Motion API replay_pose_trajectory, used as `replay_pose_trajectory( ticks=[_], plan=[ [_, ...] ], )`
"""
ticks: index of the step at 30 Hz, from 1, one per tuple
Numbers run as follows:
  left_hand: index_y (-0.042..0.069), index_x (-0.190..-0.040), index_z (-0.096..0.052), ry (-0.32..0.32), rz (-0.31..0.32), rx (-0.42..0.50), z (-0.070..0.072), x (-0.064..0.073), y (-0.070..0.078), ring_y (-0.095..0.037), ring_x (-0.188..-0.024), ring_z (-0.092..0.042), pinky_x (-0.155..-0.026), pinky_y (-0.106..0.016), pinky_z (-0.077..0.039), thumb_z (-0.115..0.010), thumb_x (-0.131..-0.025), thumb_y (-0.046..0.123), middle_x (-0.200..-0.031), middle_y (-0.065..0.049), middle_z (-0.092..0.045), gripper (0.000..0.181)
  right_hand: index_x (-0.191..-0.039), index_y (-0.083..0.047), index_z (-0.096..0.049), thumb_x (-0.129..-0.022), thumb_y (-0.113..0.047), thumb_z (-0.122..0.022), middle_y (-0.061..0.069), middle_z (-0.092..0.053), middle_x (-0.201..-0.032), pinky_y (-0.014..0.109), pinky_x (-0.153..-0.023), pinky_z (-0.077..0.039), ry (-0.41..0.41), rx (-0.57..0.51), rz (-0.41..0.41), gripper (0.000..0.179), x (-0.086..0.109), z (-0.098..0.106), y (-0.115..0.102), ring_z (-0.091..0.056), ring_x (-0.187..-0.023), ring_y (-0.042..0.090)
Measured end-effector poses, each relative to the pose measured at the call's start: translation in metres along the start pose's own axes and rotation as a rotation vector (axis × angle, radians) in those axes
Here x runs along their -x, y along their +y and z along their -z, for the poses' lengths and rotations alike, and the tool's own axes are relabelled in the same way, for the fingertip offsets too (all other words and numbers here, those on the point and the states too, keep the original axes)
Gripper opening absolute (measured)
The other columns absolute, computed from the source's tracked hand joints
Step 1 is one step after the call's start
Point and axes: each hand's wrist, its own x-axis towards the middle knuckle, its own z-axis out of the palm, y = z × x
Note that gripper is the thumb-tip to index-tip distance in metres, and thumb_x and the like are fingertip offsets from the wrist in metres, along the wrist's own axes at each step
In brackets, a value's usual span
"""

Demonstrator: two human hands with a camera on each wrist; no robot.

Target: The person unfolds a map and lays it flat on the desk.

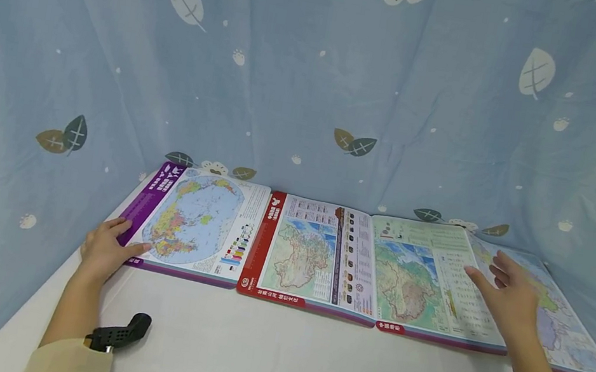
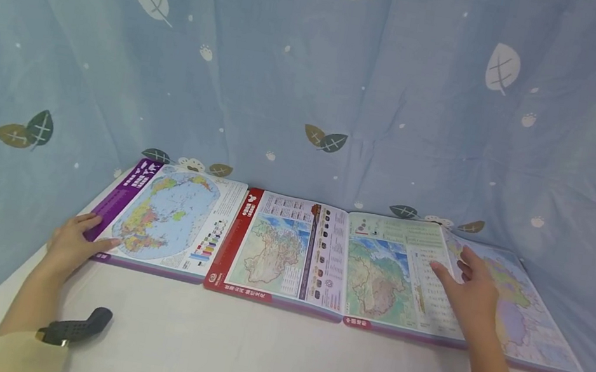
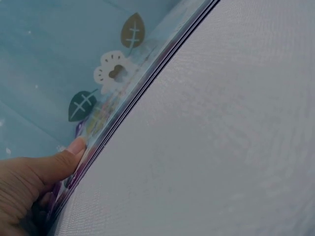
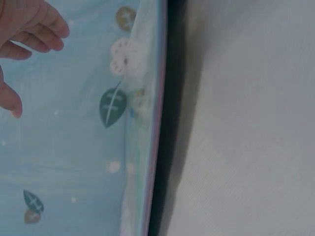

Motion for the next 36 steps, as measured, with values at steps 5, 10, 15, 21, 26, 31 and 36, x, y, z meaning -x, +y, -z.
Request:
replay_pose_trajectory(
  ticks=[5, 10, 15, 21, 26, 31, 36],
  plan=[
    [-0.009, -0.143, -0.024, -0.001, 0.002, -0.003, 0.001, 0.0, 0.0, -0.059, -0.129, -0.011, -0.101, -0.071, -0.014, -0.069, -0.084, 0.033, -0.149, -0.034, -0.013, 0.086, -0.149, -0.002, -0.023, -0.091, -0.038, -0.062, 0.029, -0.034, -0.145, 0.056, -0.101, -0.034, -0.01, -0.023, 0.063, 0.079, -0.001, -0.009, -0.017, -0.04, -0.125, 0.05],
    [-0.009, -0.143, -0.024, 0.004, -0.003, 0.002, 0.002, 0.0, -0.001, -0.059, -0.128, -0.012, -0.099, -0.071, -0.016, -0.069, -0.084, 0.035, -0.148, -0.034, -0.013, 0.087, -0.148, -0.002, -0.026, -0.091, -0.036, -0.063, 0.028, -0.036, -0.145, 0.055, -0.101, -0.035, -0.031, -0.048, 0.125, 0.076, 0.002, -0.022, -0.038, -0.041, -0.125, 0.048],
    [-0.009, -0.143, -0.024, 0.003, 0.004, 0.005, 0.003, 0.0, -0.002, -0.059, -0.129, -0.011, -0.1, -0.071, -0.015, -0.069, -0.084, 0.034, -0.148, -0.034, -0.013, 0.086, -0.148, -0.003, -0.027, -0.09, -0.037, -0.064, 0.025, -0.038, -0.145, 0.057, -0.099, -0.038, -0.071, -0.07, 0.154, 0.077, 0.004, -0.037, -0.063, -0.042, -0.127, 0.045],
    [-0.009, -0.143, -0.025, 0.002, 0.0, 0.012, 0.001, 0.0, 0.0, -0.059, -0.129, -0.012, -0.101, -0.07, -0.014, -0.07, -0.084, 0.03, -0.148, -0.034, -0.013, 0.084, -0.148, -0.005, -0.029, -0.087, -0.035, -0.067, 0.021, -0.038, -0.147, 0.053, -0.103, -0.037, -0.098, -0.131, 0.206, 0.077, 0.002, -0.05, -0.087, -0.041, -0.13, 0.041],
    [-0.009, -0.143, -0.024, 0.004, -0.003, 0.008, 0.001, 0.0, 0.0, -0.059, -0.129, -0.011, -0.101, -0.071, -0.014, -0.07, -0.084, 0.029, -0.149, -0.034, -0.013, 0.084, -0.147, -0.006, -0.031, -0.087, -0.035, -0.068, 0.018, -0.037, -0.148, 0.052, -0.106, -0.036, -0.134, -0.165, 0.266, 0.077, -0.002, -0.064, -0.11, -0.04, -0.132, 0.038],
    [-0.009, -0.143, -0.023, -0.003, 0.001, 0.005, 0.001, -0.001, -0.001, -0.059, -0.13, -0.011, -0.101, -0.07, -0.014, -0.069, -0.085, 0.029, -0.149, -0.033, -0.012, 0.084, -0.147, -0.006, -0.031, -0.087, -0.035, -0.068, 0.017, -0.037, -0.148, 0.048, -0.108, -0.037, -0.177, -0.178, 0.309, 0.077, -0.003, -0.085, -0.13, -0.041, -0.132, 0.035],
    [-0.009, -0.143, -0.024, -0.005, 0.0, 0.01, 0.001, 0.0, 0.0, -0.059, -0.13, -0.011, -0.101, -0.071, -0.014, -0.069, -0.085, 0.029, -0.149, -0.034, -0.012, 0.084, -0.147, -0.007, -0.031, -0.085, -0.037, -0.069, 0.015, -0.037, -0.149, 0.046, -0.107, -0.038, -0.224, -0.194, 0.321, 0.078, 0.0, -0.103, -0.149, -0.04, -0.133, 0.032]
  ],
)
